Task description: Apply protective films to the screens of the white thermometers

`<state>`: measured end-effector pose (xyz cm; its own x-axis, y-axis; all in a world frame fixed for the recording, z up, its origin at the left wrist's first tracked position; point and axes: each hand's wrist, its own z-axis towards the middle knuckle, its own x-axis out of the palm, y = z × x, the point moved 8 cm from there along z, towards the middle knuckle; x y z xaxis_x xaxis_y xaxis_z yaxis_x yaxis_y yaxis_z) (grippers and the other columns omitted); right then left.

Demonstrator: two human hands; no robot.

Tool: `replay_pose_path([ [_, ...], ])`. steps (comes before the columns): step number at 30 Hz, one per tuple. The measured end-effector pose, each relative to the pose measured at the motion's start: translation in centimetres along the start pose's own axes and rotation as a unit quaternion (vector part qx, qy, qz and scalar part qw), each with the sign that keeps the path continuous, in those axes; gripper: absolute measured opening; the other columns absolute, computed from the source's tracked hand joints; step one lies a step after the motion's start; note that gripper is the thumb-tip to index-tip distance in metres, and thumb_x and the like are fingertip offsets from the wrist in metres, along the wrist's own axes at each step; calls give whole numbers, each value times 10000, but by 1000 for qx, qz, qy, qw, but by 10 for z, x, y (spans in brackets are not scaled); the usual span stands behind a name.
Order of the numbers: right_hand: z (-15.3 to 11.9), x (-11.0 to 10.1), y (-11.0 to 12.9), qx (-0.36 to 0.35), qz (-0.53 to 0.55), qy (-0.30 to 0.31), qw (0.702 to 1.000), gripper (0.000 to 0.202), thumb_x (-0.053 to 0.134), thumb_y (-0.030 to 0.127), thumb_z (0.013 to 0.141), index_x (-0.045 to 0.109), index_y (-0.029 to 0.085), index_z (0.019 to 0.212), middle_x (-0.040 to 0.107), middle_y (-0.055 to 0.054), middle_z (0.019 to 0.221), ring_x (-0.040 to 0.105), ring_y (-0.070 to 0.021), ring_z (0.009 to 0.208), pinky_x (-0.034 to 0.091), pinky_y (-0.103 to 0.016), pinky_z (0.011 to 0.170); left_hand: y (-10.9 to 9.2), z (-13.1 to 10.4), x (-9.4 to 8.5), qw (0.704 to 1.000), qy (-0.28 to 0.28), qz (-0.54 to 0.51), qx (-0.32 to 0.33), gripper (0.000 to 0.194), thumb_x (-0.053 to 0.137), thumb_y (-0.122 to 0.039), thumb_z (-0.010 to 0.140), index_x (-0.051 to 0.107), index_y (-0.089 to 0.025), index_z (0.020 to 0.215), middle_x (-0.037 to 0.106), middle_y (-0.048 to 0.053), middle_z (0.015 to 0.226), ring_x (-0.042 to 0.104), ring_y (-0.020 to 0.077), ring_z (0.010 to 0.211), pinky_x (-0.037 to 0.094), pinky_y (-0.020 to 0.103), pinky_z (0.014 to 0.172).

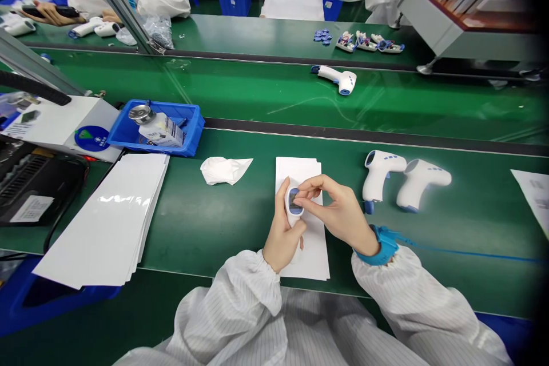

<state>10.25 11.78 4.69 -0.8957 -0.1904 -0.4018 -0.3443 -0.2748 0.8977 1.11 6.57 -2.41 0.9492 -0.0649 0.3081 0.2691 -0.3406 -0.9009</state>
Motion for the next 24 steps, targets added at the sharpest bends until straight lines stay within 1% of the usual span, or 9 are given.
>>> replay_pose_path([
  [5, 0, 0, 0, 5, 6, 5, 1000, 153, 700, 130, 778, 615, 224, 864, 670, 13, 832, 609, -146, 738, 496, -298, 706, -2, -1, 1, 1000, 16, -11, 13, 809, 488, -91, 820, 111, -391, 1471, 415, 83, 1394, 455, 43, 523, 449, 191, 416],
  [7, -1, 0, -1, 6, 10, 7, 1000, 150, 696, 132, 783, 614, 225, 867, 670, 12, 834, 610, -147, 745, 500, -299, 712, -4, -2, 2, 999, 30, -29, 18, 759, 494, -153, 858, 115, -385, 1473, 437, 85, 1364, 462, 48, 530, 454, 201, 430],
  [9, -1, 0, -1, 4, 9, 11, 1000, 145, 694, 141, 789, 612, 228, 872, 669, 12, 835, 610, -149, 751, 501, -303, 718, -4, -2, 2, 999, 30, -44, 10, 671, 466, -249, 912, 126, -375, 1476, 487, 83, 1284, 447, 43, 500, 445, 206, 424],
  [11, -2, 0, 0, 0, 4, 14, 1000, 148, 691, 145, 794, 611, 233, 880, 669, 12, 839, 608, -151, 756, 502, -305, 723, -2, -2, 0, 999, 13, -47, -7, 607, 419, -311, 945, 137, -364, 1480, 543, 61, 1131, 421, 43, 464, 428, 203, 403],
  [13, -2, 0, 0, -6, 1, 12, 1000, 169, 691, 135, 792, 607, 238, 897, 671, 10, 854, 606, -154, 769, 503, -309, 734, 0, -1, -1, 999, -3, -46, -20, 588, 397, -315, 954, 144, -357, 1483, 550, 29, 974, 405, 51, 448, 419, 198, 387],
  [14, -2, 0, 1, -10, 1, 8, 1000, 185, 692, 129, 788, 604, 240, 908, 674, 9, 862, 605, -154, 775, 503, -311, 741, 1, -1, -1, 999, -6, -45, -21, 588, 398, -310, 953, 147, -355, 1483, 539, 18, 927, 408, 58, 452, 418, 196, 384],
  [17, 0, -1, 1, -20, 9, 1, 1000, 224, 696, 120, 781, 596, 242, 940, 678, 9, 874, 601, -155, 781, 503, -315, 754, 2, 0, -1, 999, -9, -46, -17, 597, 413, -308, 945, 156, -355, 1482, 520, 11, 896, 426, 70, 472, 421, 195, 381],
  [21, 3, -1, 0, -25, 15, -6, 1000, 203, 682, 120, 796, 598, 240, 937, 676, 8, 874, 599, -149, 780, 501, -312, 754, 5, 0, -3, 999, -12, -39, -22, 612, 411, -304, 941, 141, -356, 1488, 533, 3, 857, 418, 66, 441, 413, 198, 378],
  [24, 5, -1, 0, -26, 15, -10, 1000, 177, 672, 127, 805, 602, 237, 924, 673, 7, 872, 603, -147, 779, 503, -313, 755, 7, 0, -4, 999, -13, -32, -20, 613, 399, -297, 943, 134, -357, 1493, 521, -24, 760, 395, 64, 395, 407, 208, 382],
])
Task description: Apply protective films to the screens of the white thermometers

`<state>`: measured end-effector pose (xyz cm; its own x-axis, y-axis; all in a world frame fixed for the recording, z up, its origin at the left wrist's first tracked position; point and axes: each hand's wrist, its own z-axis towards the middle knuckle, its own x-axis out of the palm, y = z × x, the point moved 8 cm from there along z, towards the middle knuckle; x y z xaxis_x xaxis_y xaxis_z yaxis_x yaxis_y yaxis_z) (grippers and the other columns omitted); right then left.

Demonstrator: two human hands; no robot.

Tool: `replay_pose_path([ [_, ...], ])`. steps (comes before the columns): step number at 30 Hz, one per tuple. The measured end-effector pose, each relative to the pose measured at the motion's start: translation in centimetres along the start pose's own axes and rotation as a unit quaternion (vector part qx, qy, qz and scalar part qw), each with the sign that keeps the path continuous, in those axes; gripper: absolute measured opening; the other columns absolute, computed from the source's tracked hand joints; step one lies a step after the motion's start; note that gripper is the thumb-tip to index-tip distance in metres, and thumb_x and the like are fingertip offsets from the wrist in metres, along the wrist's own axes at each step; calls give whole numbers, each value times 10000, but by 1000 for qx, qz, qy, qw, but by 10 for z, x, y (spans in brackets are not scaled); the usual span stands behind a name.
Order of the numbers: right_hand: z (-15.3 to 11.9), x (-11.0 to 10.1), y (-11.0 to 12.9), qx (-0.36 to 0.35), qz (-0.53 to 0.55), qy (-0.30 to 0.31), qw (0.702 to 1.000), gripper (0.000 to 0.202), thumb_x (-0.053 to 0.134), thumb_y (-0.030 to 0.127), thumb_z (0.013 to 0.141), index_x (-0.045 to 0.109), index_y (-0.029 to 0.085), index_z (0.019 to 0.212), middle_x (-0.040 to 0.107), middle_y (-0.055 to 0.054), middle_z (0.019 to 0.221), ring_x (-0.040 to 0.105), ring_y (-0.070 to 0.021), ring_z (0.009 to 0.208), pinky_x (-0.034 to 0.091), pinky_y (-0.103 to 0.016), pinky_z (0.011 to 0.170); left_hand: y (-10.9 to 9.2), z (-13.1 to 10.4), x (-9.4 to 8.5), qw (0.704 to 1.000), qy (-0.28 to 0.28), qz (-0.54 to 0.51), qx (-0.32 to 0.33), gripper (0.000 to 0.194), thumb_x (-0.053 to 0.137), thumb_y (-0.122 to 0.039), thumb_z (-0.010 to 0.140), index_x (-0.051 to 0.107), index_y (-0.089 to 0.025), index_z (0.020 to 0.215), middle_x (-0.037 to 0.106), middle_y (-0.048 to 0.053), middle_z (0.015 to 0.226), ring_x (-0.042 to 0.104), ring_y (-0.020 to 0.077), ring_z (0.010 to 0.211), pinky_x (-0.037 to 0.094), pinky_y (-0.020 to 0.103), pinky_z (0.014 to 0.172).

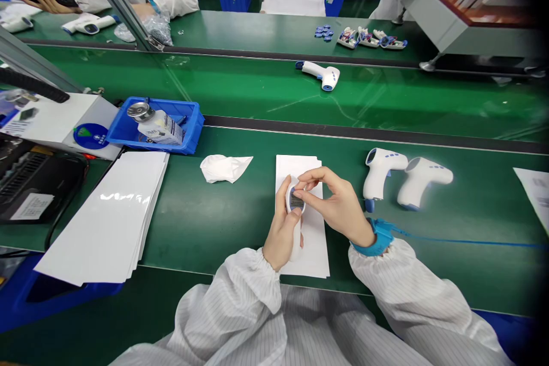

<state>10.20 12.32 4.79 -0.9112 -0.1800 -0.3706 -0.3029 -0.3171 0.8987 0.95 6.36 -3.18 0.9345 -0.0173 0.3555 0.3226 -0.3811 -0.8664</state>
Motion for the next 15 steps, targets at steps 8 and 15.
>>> replay_pose_path([
  [8, 0, 0, -1, 20, 27, -13, 999, 133, 678, 177, 808, 599, 227, 903, 675, 3, 814, 625, -162, 765, 520, -331, 746, -1, -1, 1, 1000, 6, 7, 0, 589, 390, -300, 946, 161, -350, 1486, 506, -30, 739, 407, 67, 410, 422, 208, 406],
  [15, -2, 0, 2, 13, -10, -26, 1000, 154, 648, 114, 807, 597, 237, 885, 673, 8, 858, 609, -153, 792, 502, -315, 761, -2, -1, 1, 1000, 5, 17, -2, 581, 378, -301, 952, 157, -358, 1486, 480, -36, 722, 403, 72, 421, 425, 218, 428],
])
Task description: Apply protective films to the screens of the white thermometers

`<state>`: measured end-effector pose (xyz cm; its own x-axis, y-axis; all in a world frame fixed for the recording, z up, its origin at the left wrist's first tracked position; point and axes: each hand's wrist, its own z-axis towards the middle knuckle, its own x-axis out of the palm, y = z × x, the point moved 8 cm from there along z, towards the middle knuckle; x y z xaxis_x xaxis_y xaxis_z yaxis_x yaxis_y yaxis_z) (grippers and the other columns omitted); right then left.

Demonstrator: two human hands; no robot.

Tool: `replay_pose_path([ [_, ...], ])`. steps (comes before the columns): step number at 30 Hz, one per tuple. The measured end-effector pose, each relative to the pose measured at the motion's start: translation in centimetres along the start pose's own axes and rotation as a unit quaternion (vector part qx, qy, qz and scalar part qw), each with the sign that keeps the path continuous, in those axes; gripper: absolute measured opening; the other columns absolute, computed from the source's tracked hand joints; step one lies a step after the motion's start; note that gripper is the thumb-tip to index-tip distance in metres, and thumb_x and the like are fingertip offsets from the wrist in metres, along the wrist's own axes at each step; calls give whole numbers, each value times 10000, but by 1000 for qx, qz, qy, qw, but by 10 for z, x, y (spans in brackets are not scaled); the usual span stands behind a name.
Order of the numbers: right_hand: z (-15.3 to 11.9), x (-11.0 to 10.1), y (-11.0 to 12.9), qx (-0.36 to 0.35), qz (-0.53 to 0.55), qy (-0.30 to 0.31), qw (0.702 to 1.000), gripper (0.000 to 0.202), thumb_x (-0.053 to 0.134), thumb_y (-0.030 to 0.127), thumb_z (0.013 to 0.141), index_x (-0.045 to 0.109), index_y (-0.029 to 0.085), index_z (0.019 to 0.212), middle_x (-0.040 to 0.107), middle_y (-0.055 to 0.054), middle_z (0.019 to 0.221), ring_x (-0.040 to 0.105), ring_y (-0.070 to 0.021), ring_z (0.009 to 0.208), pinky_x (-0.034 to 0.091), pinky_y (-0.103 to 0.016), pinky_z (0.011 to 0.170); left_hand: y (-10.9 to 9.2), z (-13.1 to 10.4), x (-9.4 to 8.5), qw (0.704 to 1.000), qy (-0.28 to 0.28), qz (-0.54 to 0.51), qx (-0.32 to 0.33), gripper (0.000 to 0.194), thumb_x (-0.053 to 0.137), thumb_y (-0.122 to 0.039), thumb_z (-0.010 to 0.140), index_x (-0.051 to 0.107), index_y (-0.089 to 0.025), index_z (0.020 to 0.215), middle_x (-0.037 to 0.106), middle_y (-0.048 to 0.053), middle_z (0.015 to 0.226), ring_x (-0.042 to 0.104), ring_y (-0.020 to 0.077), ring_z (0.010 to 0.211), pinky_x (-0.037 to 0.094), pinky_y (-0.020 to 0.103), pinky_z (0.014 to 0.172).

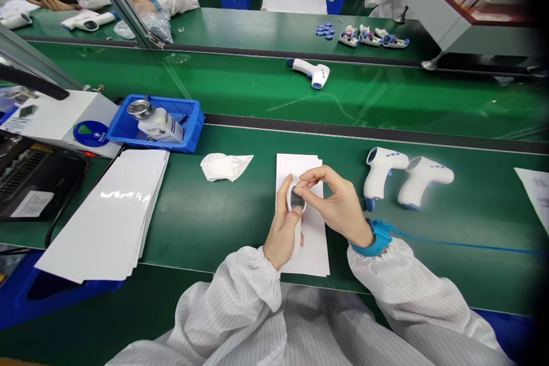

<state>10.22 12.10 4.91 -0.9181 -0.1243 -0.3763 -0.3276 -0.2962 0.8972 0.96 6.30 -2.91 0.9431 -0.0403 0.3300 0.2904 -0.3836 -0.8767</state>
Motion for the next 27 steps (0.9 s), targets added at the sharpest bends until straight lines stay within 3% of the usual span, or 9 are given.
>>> replay_pose_path([
  [14, 2, -1, 3, -31, -62, -30, 997, 164, 664, 164, 808, 591, 251, 926, 644, -22, 929, 584, -196, 887, 492, -346, 761, -1, 0, 1, 1000, -2, -1, 5, 601, 391, -335, 941, 148, -326, 1491, 455, -43, 657, 387, 86, 384, 406, 233, 396],
  [17, 6, 4, -1, -19, -37, -7, 999, 46, 638, 204, 846, 612, 242, 839, 653, -17, 872, 603, -188, 844, 493, -345, 765, 0, 1, 0, 1000, -5, -4, 0, 620, 391, -334, 939, 117, -330, 1496, 450, -54, 629, 379, 86, 364, 396, 231, 386],
  [20, 7, 8, -6, 1, -12, 9, 1000, 84, 618, 219, 864, 611, 233, 782, 651, -11, 838, 612, -181, 828, 489, -342, 783, -2, 0, 0, 1000, -2, -9, -2, 613, 390, -350, 937, 122, -340, 1488, 434, -66, 598, 366, 85, 352, 381, 224, 378],
  [22, 7, 13, -7, 10, -10, 33, 999, 42, 636, 208, 843, 603, 234, 836, 643, -13, 890, 601, -188, 882, 479, -353, 826, -5, 0, 0, 1000, 7, -13, 2, 645, 424, -313, 914, 118, -335, 1481, 469, -53, 662, 388, 79, 364, 396, 229, 391],
  [27, -2, 27, -2, 9, 5, 129, 992, 321, 626, 129, 805, 554, 264, 1087, 570, -43, 1130, 521, -216, 1107, 430, -407, 976, -10, -3, 0, 999, 26, -26, 8, 797, 475, -149, 786, 105, -347, 1464, 509, -7, 868, 412, 55, 394, 398, 238, 407],
])
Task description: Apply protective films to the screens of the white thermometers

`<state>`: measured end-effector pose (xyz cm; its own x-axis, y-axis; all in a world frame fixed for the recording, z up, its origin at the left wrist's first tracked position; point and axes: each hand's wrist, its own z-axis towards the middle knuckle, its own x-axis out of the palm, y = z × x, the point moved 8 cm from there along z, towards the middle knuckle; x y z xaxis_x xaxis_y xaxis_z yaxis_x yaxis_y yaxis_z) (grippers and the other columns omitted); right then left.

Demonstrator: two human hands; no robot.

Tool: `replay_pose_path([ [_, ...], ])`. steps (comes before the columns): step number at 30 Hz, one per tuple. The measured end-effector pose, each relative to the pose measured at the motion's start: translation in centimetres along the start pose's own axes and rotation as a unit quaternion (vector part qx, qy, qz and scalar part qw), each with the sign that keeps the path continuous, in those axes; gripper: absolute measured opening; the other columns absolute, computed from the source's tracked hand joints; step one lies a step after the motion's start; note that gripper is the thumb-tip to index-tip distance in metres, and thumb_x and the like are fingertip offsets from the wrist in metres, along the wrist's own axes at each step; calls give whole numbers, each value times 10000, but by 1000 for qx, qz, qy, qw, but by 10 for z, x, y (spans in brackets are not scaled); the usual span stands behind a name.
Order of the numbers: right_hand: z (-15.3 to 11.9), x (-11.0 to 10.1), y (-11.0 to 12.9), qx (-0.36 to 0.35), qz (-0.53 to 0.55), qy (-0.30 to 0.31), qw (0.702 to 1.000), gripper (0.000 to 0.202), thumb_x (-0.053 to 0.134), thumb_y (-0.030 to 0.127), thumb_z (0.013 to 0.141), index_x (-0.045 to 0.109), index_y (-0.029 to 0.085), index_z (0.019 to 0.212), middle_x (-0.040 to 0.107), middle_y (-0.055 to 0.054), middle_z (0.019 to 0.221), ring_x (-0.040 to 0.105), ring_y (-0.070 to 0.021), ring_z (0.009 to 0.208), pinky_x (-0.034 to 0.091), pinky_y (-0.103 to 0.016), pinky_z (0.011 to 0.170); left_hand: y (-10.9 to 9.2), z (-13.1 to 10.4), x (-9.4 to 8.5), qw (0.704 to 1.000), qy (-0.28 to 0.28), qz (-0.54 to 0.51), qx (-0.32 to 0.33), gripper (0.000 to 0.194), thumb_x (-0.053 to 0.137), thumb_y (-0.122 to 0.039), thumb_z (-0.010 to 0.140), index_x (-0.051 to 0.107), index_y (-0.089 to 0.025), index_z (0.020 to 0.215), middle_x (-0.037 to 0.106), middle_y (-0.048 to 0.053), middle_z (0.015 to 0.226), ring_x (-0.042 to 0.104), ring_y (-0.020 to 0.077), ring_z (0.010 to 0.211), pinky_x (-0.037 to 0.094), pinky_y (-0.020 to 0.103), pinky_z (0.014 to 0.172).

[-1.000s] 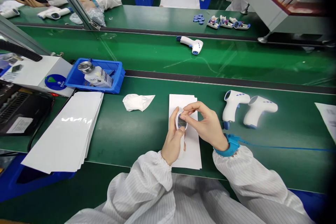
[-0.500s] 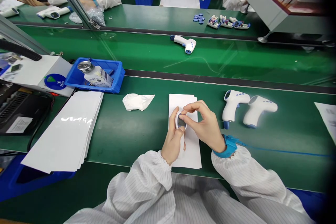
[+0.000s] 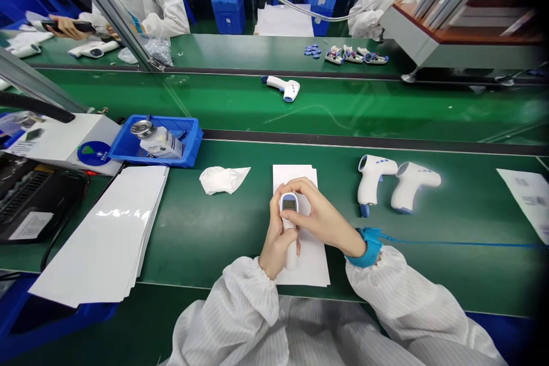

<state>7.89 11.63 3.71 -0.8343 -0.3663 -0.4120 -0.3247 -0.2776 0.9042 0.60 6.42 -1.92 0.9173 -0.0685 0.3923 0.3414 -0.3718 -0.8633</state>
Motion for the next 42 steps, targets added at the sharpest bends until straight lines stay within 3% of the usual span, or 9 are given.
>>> replay_pose_path([
  [7, 3, -3, 7, 5, 70, 28, 997, 355, 600, 131, 807, 574, 274, 1131, 564, -51, 1201, 510, -230, 1173, 404, -447, 1036, -8, -4, -1, 1000, 1, -16, 14, 775, 475, -190, 795, 112, -368, 1457, 529, 5, 923, 399, 40, 386, 383, 233, 406],
  [11, 11, -8, 13, 19, 106, -9, 994, 255, 543, 128, 839, 602, 261, 1048, 600, -41, 1145, 546, -217, 1131, 414, -438, 1027, -22, -5, -1, 1000, -14, -5, 7, 598, 422, -439, 926, 160, -339, 1455, 460, -51, 661, 367, 66, 361, 351, 222, 380],
  [14, 12, -4, 25, -2, 104, -28, 994, 311, 556, 106, 808, 567, 262, 1077, 582, -44, 1150, 528, -214, 1148, 407, -434, 1034, -35, -2, -6, 997, -67, -3, 33, 481, 355, -546, 943, 318, -324, 1368, 477, -34, 734, 386, 61, 405, 372, 223, 399],
  [20, 7, 11, 37, -37, 114, 13, 993, 485, 481, 29, 760, 518, 297, 1162, 525, -37, 1258, 422, -206, 1285, 343, -444, 1103, -49, -2, -19, 984, -143, 23, 101, 312, 440, -428, 956, 447, -315, 1247, 478, 20, 1293, 535, 183, 1081, 488, 259, 795],
  [26, 11, 5, 26, 12, 183, 51, 982, 426, 486, 72, 769, 557, 276, 1136, 551, -40, 1242, 514, -219, 1193, 442, -420, 1017, -34, -4, -16, 994, -108, 29, 21, 458, 401, -523, 937, 313, -338, 1346, 534, 0, 886, 473, 93, 502, 428, 246, 476],
  [33, 13, -2, 9, 73, 203, -49, 975, 179, 501, 366, 918, 580, 237, 1016, 609, -60, 1131, 582, -217, 1069, 458, -373, 944, -40, -8, -9, 998, -57, -9, 1, 595, 516, -347, 884, 242, -332, 1412, 524, 3, 916, 428, 56, 437, 414, 235, 464],
  [36, 0, 15, 2, 134, 218, -63, 965, 388, 508, 463, 901, 462, 275, 1238, 520, -86, 1297, 546, -234, 1157, 481, -368, 916, -52, 1, -16, 992, -81, -86, 41, 670, 564, -283, 828, 263, -347, 1423, 555, 25, 1002, 523, 99, 569, 462, 251, 571],
  [39, -2, 37, -4, 145, 189, 18, 971, 625, 560, 448, 871, 294, 279, 1410, 476, -99, 1373, 531, -238, 1188, 461, -369, 944, -66, 21, -23, 973, -92, -190, 96, 776, 548, -231, 771, 205, -375, 1452, 581, 33, 1102, 610, 177, 853, 484, 299, 777],
  [42, 28, 22, -27, 137, 38, 42, 989, 472, 470, 344, 912, 359, 228, 1355, 608, -88, 1194, 614, -223, 1030, 486, -337, 842, -73, 47, -30, 983, -78, -116, 118, 795, 545, -226, 778, 187, -351, 1476, 501, 49, 1332, 481, 228, 1221, 382, 342, 998],
])
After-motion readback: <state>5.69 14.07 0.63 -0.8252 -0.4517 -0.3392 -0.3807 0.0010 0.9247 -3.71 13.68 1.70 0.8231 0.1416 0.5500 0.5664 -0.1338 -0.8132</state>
